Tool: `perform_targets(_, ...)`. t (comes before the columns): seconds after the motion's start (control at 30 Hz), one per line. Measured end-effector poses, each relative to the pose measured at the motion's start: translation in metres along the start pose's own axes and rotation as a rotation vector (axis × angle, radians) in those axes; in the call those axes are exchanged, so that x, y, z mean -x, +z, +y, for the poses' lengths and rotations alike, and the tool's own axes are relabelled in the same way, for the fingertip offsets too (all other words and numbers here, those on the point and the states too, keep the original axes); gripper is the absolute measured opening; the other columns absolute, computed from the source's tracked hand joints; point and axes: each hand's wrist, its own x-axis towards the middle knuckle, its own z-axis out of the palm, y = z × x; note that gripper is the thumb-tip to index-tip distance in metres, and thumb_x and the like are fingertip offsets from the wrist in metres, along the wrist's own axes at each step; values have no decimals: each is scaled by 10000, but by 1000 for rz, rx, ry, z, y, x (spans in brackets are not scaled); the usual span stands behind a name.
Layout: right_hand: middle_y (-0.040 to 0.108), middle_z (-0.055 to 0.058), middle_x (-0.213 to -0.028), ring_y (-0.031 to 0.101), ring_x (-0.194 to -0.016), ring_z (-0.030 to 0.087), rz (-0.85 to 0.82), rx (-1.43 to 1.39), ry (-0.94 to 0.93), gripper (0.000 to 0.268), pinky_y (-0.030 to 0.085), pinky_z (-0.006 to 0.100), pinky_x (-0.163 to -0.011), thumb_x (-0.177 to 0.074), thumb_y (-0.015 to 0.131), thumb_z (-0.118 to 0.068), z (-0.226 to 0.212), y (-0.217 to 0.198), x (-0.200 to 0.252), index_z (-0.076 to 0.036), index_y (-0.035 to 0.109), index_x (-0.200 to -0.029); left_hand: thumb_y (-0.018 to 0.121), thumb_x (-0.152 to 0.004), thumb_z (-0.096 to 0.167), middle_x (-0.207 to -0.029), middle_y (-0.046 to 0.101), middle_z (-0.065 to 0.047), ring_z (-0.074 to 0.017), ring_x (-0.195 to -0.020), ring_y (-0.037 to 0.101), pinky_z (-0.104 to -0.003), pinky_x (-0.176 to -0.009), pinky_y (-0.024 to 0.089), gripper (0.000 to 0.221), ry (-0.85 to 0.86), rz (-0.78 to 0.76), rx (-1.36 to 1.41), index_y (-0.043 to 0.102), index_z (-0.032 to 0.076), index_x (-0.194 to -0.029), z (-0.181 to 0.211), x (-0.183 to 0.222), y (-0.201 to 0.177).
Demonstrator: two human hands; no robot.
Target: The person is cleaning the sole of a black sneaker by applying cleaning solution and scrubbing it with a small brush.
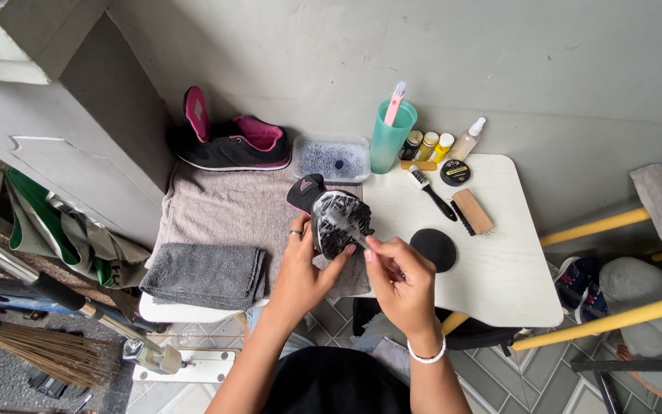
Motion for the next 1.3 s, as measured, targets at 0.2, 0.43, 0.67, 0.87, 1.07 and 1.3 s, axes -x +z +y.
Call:
perform_targets(0.2, 502, 42, -505, 397, -418, 86, -4, 48, 18, 103, 358, 235, -378, -911, 668, 61, -9, -2, -2, 31, 756, -955, 807, -838, 160, -1222, 535, -302, -512, -1108, 654, -516, -769, 652, 552, 33, 5, -11, 593, -28, -1310, -5, 1, -2)
perform_targets(0.43, 521, 48, -522, 409, -434, 95, 53, 88, 2, 86, 371, 237, -388, -921, 666, 62, -13, 3, 4, 41, 744, -951, 808, -840, 184, -1224, 548, -293, -515, -1116, 647, -582, -876, 596, 535, 80, 21, -46, 607, -25, -1291, -6, 3, -3)
perform_targets(0.67, 516, 51, -509, 427, -443, 97, 48, 93, 22, 80, 378, 243, -402, -914, 666, 72, -16, -2, 9, 40, 739, -916, 815, -830, 175, -1224, 547, -311, -533, -1115, 643, -615, -917, 554, 559, 89, 26, -58, 601, -39, -1300, -3, 6, -1)
perform_targets(0.87, 526, 26, -704, 380, -555, 63, -43, 94, 1, 64, 341, 212, -478, -986, 620, 13, -17, -6, 19, 16, 662, -1034, 720, -922, 321, -1388, 481, -264, -397, -1335, 482, -452, -1078, 422, 541, 100, -42, -153, 529, 24, -1333, -18, 15, 4)
perform_targets(1.07, 501, 5, -675, 348, -539, 54, -31, 111, -3, 48, 299, 218, -471, -976, 626, 3, -22, -11, 20, 6, 670, -997, 735, -909, 294, -1395, 468, -287, -408, -1340, 489, -445, -1089, 416, 502, 124, -32, -143, 560, 36, -1303, -27, 20, 6)
perform_targets(1.3, 474, -8, -652, 355, -547, 63, -74, 54, 33, 68, 328, 225, -476, -951, 656, -34, -16, -15, 25, -4, 697, -996, 750, -893, 298, -1417, 466, -256, -387, -1329, 519, -416, -1091, 411, 539, 97, -16, -132, 564, 62, -1341, -26, 18, 8)
